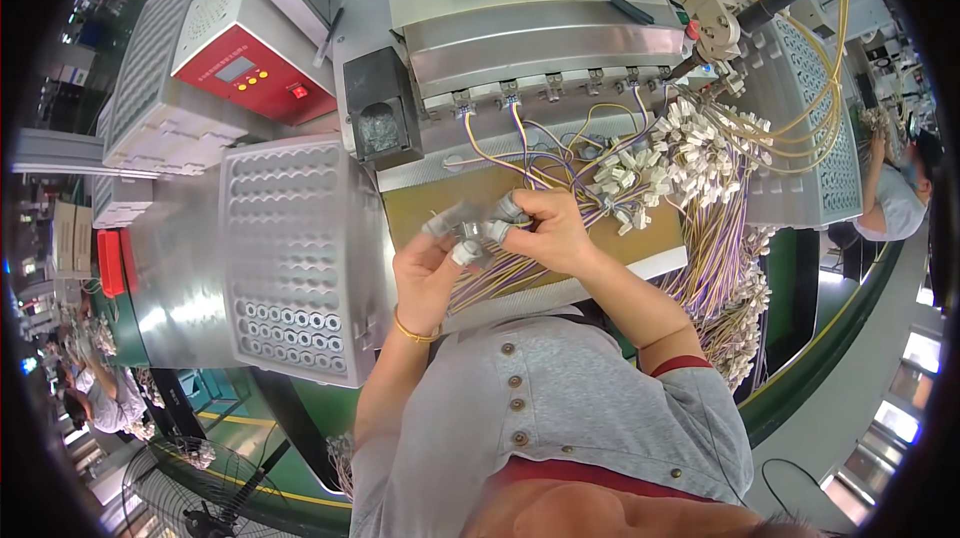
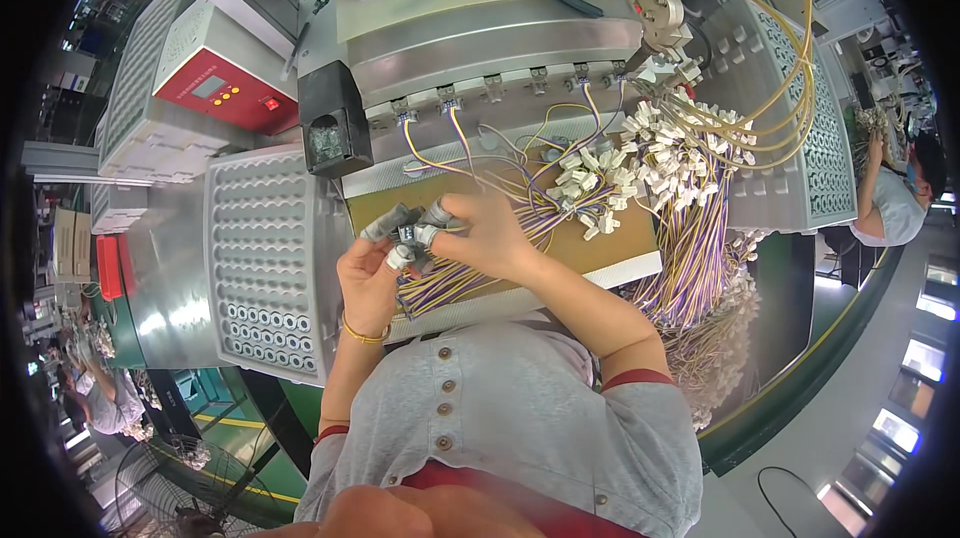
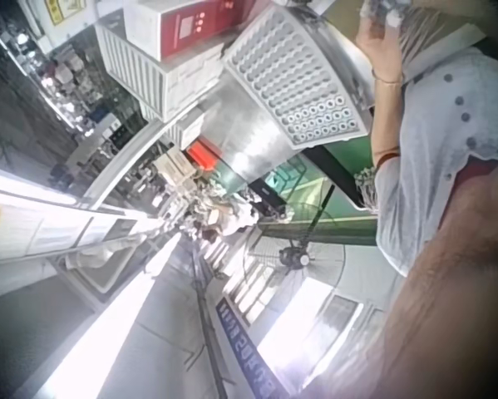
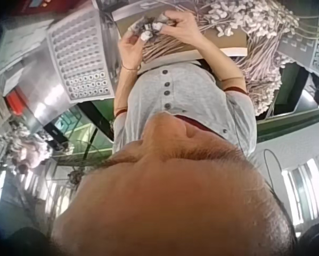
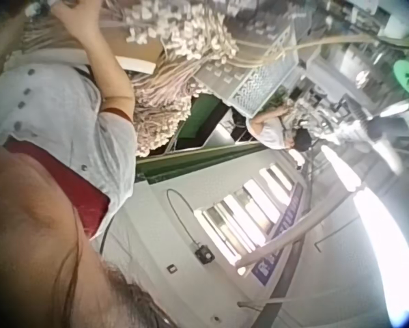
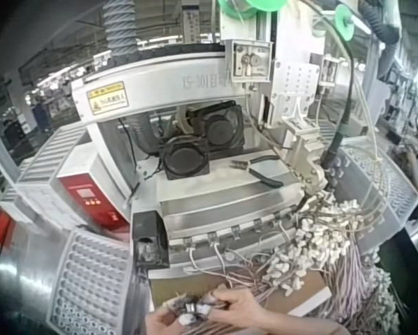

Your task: The person assembles wire harnesses by fitting plastic connector housings onto wire ends and placing the connectors into machine slots.

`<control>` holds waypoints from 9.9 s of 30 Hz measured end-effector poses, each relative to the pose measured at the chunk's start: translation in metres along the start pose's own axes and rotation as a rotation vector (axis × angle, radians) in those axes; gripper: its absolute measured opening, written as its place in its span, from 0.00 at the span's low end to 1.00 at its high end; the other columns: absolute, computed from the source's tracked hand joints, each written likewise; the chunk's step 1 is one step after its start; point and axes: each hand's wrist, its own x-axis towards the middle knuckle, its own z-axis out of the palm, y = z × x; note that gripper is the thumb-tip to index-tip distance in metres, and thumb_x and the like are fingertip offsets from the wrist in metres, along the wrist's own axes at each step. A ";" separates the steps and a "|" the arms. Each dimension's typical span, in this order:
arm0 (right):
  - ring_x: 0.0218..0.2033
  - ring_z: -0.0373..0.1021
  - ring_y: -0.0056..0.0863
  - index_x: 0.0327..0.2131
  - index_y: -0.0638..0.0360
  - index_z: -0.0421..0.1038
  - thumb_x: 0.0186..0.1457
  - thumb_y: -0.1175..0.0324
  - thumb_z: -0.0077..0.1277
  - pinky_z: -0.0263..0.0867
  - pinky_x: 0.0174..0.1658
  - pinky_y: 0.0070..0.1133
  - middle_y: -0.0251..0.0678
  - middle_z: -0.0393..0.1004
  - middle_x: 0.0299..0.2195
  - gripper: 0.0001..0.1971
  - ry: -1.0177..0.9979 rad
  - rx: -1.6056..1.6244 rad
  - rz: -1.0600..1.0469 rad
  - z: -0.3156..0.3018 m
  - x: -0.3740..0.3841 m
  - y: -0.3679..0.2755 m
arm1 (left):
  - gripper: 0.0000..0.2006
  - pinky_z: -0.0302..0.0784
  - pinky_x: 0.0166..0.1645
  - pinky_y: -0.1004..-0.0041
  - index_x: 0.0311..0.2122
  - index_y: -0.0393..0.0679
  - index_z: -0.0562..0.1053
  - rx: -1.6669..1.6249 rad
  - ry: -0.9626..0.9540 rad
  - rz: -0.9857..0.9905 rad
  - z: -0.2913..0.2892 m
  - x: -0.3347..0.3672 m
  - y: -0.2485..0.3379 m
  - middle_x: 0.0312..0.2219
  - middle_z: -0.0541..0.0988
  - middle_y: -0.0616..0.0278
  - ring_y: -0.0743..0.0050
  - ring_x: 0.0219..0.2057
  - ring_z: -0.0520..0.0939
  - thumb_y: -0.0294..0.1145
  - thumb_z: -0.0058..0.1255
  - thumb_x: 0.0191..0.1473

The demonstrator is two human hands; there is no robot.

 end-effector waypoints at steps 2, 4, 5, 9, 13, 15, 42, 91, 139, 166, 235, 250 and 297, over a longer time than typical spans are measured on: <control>0.18 0.54 0.08 0.19 0.65 0.67 0.37 0.77 0.52 0.51 0.19 0.12 0.26 0.64 0.15 0.04 -0.015 0.000 -0.001 -0.002 0.000 -0.003 | 0.18 0.73 0.26 0.81 0.44 0.33 0.65 0.000 -0.008 0.017 0.001 0.000 0.000 0.40 0.71 0.53 0.73 0.35 0.74 0.19 0.48 0.45; 0.18 0.54 0.08 0.19 0.65 0.66 0.36 0.76 0.52 0.52 0.19 0.13 0.27 0.64 0.15 0.05 -0.028 -0.003 -0.002 -0.006 0.001 -0.005 | 0.20 0.71 0.32 0.83 0.46 0.32 0.63 -0.036 -0.072 0.039 0.002 -0.001 0.000 0.38 0.72 0.59 0.78 0.35 0.73 0.20 0.49 0.45; 0.18 0.55 0.09 0.19 0.65 0.66 0.36 0.76 0.52 0.53 0.19 0.13 0.28 0.64 0.15 0.05 -0.049 -0.065 -0.025 -0.009 0.002 -0.006 | 0.20 0.71 0.32 0.83 0.46 0.32 0.63 -0.038 -0.075 0.037 0.002 -0.001 0.000 0.38 0.72 0.59 0.78 0.35 0.73 0.20 0.49 0.45; 0.18 0.60 0.15 0.21 0.65 0.66 0.34 0.72 0.52 0.59 0.23 0.16 0.34 0.68 0.16 0.08 -0.155 -0.191 -0.051 -0.016 0.002 -0.003 | 0.14 0.70 0.38 0.80 0.40 0.31 0.68 0.037 -0.041 0.046 0.006 0.001 -0.001 0.39 0.71 0.58 0.77 0.36 0.72 0.19 0.48 0.45; 0.19 0.58 0.14 0.21 0.65 0.64 0.37 0.73 0.50 0.59 0.23 0.16 0.34 0.66 0.16 0.07 -0.088 0.013 -0.077 0.002 -0.004 0.006 | 0.09 0.69 0.32 0.81 0.36 0.34 0.71 0.038 0.096 -0.036 0.004 0.002 -0.008 0.32 0.74 0.60 0.80 0.31 0.73 0.21 0.48 0.45; 0.19 0.56 0.12 0.23 0.65 0.64 0.40 0.73 0.49 0.58 0.23 0.17 0.34 0.65 0.17 0.07 -0.089 0.118 0.046 0.008 -0.005 0.000 | 0.10 0.66 0.25 0.82 0.36 0.35 0.70 -0.118 0.127 -0.100 0.006 0.004 -0.008 0.31 0.74 0.61 0.82 0.27 0.72 0.25 0.46 0.47; 0.08 0.60 0.20 0.17 0.63 0.61 0.42 0.75 0.41 0.59 0.13 0.17 0.31 0.63 0.14 0.05 0.736 0.410 0.214 -0.040 0.046 0.018 | 0.10 0.67 0.28 0.69 0.29 0.41 0.74 0.846 -0.148 0.268 -0.001 0.034 -0.058 0.16 0.69 0.58 0.62 0.22 0.70 0.21 0.49 0.34; 0.16 0.58 0.10 0.25 0.61 0.68 0.41 0.71 0.51 0.55 0.20 0.12 0.25 0.64 0.15 0.06 -0.023 -0.213 -0.009 0.009 0.007 -0.009 | 0.15 0.73 0.34 0.73 0.42 0.35 0.66 1.041 0.937 0.218 -0.244 -0.070 0.022 0.33 0.75 0.57 0.67 0.34 0.77 0.23 0.42 0.46; 0.16 0.52 0.12 0.24 0.63 0.64 0.40 0.75 0.43 0.49 0.19 0.14 0.26 0.58 0.14 0.04 -0.076 -0.073 0.147 -0.006 0.002 -0.014 | 0.09 0.71 0.24 0.80 0.36 0.34 0.69 -0.206 0.062 -0.131 0.007 0.015 -0.012 0.29 0.75 0.60 0.76 0.25 0.76 0.24 0.43 0.48; 0.15 0.64 0.19 0.24 0.68 0.67 0.44 0.70 0.45 0.58 0.17 0.15 0.35 0.68 0.18 0.09 0.880 0.619 0.129 -0.074 0.055 0.039 | 0.09 0.68 0.25 0.71 0.29 0.44 0.74 1.270 -0.322 0.299 -0.024 0.030 -0.005 0.19 0.74 0.57 0.61 0.20 0.74 0.24 0.50 0.37; 0.15 0.50 0.09 0.21 0.64 0.62 0.40 0.76 0.47 0.47 0.17 0.13 0.25 0.57 0.12 0.04 -0.116 0.063 0.154 0.005 -0.003 -0.013 | 0.10 0.67 0.24 0.82 0.37 0.37 0.70 -0.242 0.058 -0.066 0.006 0.006 -0.005 0.31 0.74 0.63 0.82 0.26 0.73 0.24 0.46 0.47; 0.13 0.58 0.11 0.22 0.62 0.67 0.43 0.75 0.46 0.53 0.15 0.12 0.27 0.65 0.16 0.02 0.834 0.353 0.080 -0.089 0.009 0.016 | 0.15 0.69 0.33 0.72 0.38 0.40 0.69 1.140 -0.242 0.403 0.007 0.023 -0.066 0.25 0.72 0.57 0.65 0.30 0.72 0.27 0.51 0.40; 0.28 0.70 0.25 0.34 0.61 0.70 0.37 0.77 0.49 0.65 0.34 0.19 0.38 0.73 0.28 0.15 -0.172 -0.159 0.119 0.008 -0.010 0.039 | 0.11 0.67 0.29 0.73 0.30 0.40 0.74 1.096 0.138 0.506 -0.058 0.000 -0.007 0.19 0.73 0.60 0.66 0.25 0.72 0.21 0.51 0.35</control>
